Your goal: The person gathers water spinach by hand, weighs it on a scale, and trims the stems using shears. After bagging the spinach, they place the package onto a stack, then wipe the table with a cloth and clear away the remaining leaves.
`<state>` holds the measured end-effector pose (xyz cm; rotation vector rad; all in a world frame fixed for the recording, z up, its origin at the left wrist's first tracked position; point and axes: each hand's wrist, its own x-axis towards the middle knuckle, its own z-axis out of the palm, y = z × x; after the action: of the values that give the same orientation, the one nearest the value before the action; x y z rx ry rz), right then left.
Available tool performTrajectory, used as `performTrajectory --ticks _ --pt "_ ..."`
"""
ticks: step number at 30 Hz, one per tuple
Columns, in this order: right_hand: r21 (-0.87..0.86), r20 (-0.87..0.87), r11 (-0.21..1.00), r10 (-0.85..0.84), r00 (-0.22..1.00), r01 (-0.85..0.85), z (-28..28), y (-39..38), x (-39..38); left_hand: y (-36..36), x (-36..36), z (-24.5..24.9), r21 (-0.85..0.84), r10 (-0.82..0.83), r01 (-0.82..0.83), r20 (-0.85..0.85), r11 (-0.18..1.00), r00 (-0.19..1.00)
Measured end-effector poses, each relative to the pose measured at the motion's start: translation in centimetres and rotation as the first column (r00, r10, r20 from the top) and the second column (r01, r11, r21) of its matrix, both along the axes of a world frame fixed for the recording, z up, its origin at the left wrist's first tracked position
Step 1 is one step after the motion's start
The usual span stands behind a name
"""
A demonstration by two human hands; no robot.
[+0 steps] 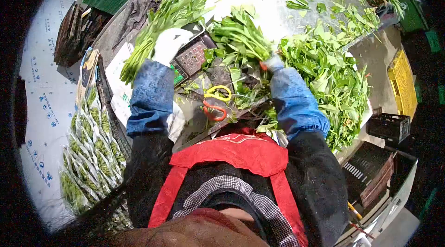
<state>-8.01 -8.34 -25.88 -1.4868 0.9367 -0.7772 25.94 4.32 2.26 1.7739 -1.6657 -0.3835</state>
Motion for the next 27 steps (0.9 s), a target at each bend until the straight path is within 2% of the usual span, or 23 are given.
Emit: performTrajectory --ticks 1,2,3,4,5,6,7,8,9,10,11,12,13,15,16,17,18,19,20,21,22,23,27 --pt "0.217 0.076 0.970 -0.133 0.988 0.114 10.6 2.6 0.2 0.3 -1.7 -1.0 0.020 -0.041 0.043 -0.094 0.999 0.995" --pt "0.102 0.052 0.995 -0.014 0.999 0.009 7.1 0.3 -1.7 0.5 -3.6 -1.3 0.049 -0.084 0.106 -0.335 0.993 0.939" --pt "0.179 0.047 0.981 -0.077 0.996 0.068 11.9 1.5 -2.2 0.4 -4.6 -2.7 0.064 -0.086 0.094 -0.110 0.993 0.990" --pt "0.230 -0.220 0.973 0.035 0.975 0.017 12.6 0.4 -3.4 -0.6 -5.1 -6.4 0.111 -0.124 0.177 -0.373 0.978 0.919" --pt "0.031 -0.274 0.999 -0.019 0.962 0.029 11.6 -0.2 -4.4 -0.6 -6.8 -6.4 0.145 -0.150 0.264 -0.533 0.953 0.833" --pt "-0.170 -0.316 0.985 -0.083 0.945 0.029 10.5 -0.5 -5.3 -1.1 -8.0 -7.8 0.148 -0.167 0.416 -0.759 0.897 0.630" --pt "0.096 -0.124 0.994 -0.034 0.992 0.046 19.9 4.0 -4.7 -1.0 -9.9 -5.5 0.259 -0.332 0.387 -0.232 0.885 0.914" --pt "-0.067 -0.157 0.996 -0.063 0.986 0.053 16.6 2.6 -6.1 -1.0 -11.6 -5.9 0.112 -0.395 0.469 -0.389 0.876 0.832" --pt "-0.229 -0.185 0.972 -0.098 0.978 0.054 13.6 1.2 -7.5 -1.2 -13.0 -6.1 0.255 -0.319 0.513 -0.540 0.820 0.778" --pt "-0.279 -0.262 0.956 -0.166 0.951 0.091 20.2 4.3 -6.6 -1.1 -14.8 -3.5 0.183 -0.466 0.617 -0.503 0.765 0.728" --pt "-0.362 -0.232 0.924 -0.213 0.949 0.119 20.9 5.3 -7.1 -1.7 -15.9 -4.2 0.180 -0.477 0.626 -0.500 0.759 0.722" --pt "-0.444 -0.197 0.884 -0.256 0.946 0.147 21.3 5.6 -7.8 -2.8 -16.8 -5.6 0.057 -0.310 0.497 -0.719 0.866 0.622" --pt "-0.627 -0.250 0.769 -0.347 0.904 0.122 22.0 5.9 -8.0 -3.3 -17.8 -5.2 -0.014 -0.162 0.324 -0.886 0.946 0.434" --pt "-0.680 -0.344 0.723 -0.459 0.819 0.120 23.4 7.5 -9.9 -3.6 -18.0 -4.5 0.045 0.103 0.339 -0.983 0.940 -0.155" --pt "-0.658 -0.401 0.745 -0.470 0.786 0.110 24.4 8.1 -10.5 -5.4 -17.7 -7.3 -0.094 0.004 0.350 -0.963 0.932 -0.270" --pt "-0.696 -0.417 0.713 -0.493 0.763 0.080 24.1 8.3 -11.2 -7.0 -18.1 -9.6 -0.098 0.002 0.360 -0.964 0.928 -0.268" --pt "-0.728 -0.393 0.683 -0.487 0.780 0.059 23.6 8.4 -11.8 -8.5 -18.7 -11.5 -0.489 0.019 0.508 -0.707 0.709 -0.707" --pt "-0.757 -0.373 0.652 -0.477 0.796 0.036 23.3 8.7 -12.4 -9.2 -19.4 -12.3 -0.829 0.228 0.368 -0.296 0.421 -0.928" --pt "-0.768 -0.314 0.639 -0.432 0.845 0.041 23.6 9.2 -12.5 -8.6 -21.1 -9.6 -0.392 0.099 0.490 -0.694 0.779 -0.713" --pt "-0.725 -0.435 0.689 -0.436 0.788 -0.020 21.6 9.3 -13.3 -7.3 -22.9 -5.4 0.101 0.182 0.257 -0.932 0.961 -0.314" --pt "-0.666 -0.528 0.736 -0.348 0.775 -0.124 24.6 11.0 -13.0 -6.3 -23.6 -2.8 0.214 0.275 0.239 -0.925 0.947 -0.262" --pt "-0.634 -0.545 0.757 -0.294 0.785 -0.157 22.8 10.5 -13.2 -7.3 -23.5 -3.9 -0.060 0.099 0.358 -0.906 0.932 -0.412" --pt "-0.658 -0.518 0.741 -0.313 0.796 -0.137 22.0 10.3 -14.5 -9.3 -25.2 -5.2 -0.234 -0.032 0.309 -0.839 0.922 -0.543"
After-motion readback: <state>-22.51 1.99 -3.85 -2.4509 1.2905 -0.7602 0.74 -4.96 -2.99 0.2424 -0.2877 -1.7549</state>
